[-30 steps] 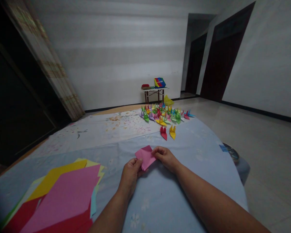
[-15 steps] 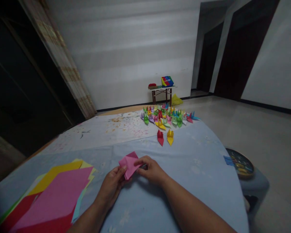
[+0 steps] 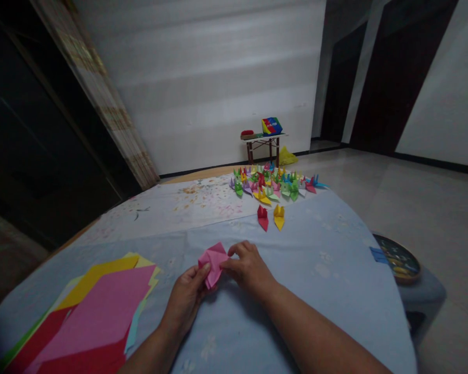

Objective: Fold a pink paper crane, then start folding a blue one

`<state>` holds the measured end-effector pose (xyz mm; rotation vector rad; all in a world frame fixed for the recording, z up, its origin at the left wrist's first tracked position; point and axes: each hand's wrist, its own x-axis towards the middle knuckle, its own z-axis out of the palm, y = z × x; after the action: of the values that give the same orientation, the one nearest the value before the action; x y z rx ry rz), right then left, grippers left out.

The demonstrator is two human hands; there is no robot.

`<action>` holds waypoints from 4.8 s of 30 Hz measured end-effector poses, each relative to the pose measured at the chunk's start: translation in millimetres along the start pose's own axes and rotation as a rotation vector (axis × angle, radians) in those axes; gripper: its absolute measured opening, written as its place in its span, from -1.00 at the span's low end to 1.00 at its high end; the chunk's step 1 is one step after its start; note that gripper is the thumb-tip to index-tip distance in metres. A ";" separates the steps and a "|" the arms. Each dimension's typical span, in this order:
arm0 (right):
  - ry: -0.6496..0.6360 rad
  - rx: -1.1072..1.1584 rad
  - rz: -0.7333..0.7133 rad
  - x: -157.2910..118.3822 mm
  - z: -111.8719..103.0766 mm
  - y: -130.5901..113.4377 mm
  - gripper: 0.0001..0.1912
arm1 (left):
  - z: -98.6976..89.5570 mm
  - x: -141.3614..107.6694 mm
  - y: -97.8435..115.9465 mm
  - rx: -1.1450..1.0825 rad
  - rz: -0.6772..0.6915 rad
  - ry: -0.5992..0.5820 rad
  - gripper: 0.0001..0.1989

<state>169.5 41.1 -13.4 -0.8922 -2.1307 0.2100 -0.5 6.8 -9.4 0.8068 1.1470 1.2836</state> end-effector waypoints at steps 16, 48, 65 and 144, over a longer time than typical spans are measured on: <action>0.002 0.316 0.134 1.7 -8.4 0.4 -0.82 | -4.9 0.2 -1.9 0.276 0.201 -0.050 -0.56; 0.057 0.407 0.274 -1.9 -8.1 -17.7 -0.83 | 11.3 -7.6 0.5 0.220 0.189 -0.075 -0.55; -0.009 0.499 0.421 -0.5 -2.9 -20.5 -0.76 | 14.5 -15.5 1.6 0.232 0.305 -0.005 -0.76; 0.135 0.365 0.218 -2.3 -11.5 -26.0 -0.87 | 17.6 -16.7 -8.3 0.497 0.202 -0.227 -0.75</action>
<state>165.2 18.8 3.8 -0.8901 -1.7919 0.6115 20.1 -8.4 -9.1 1.4286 1.2373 1.0403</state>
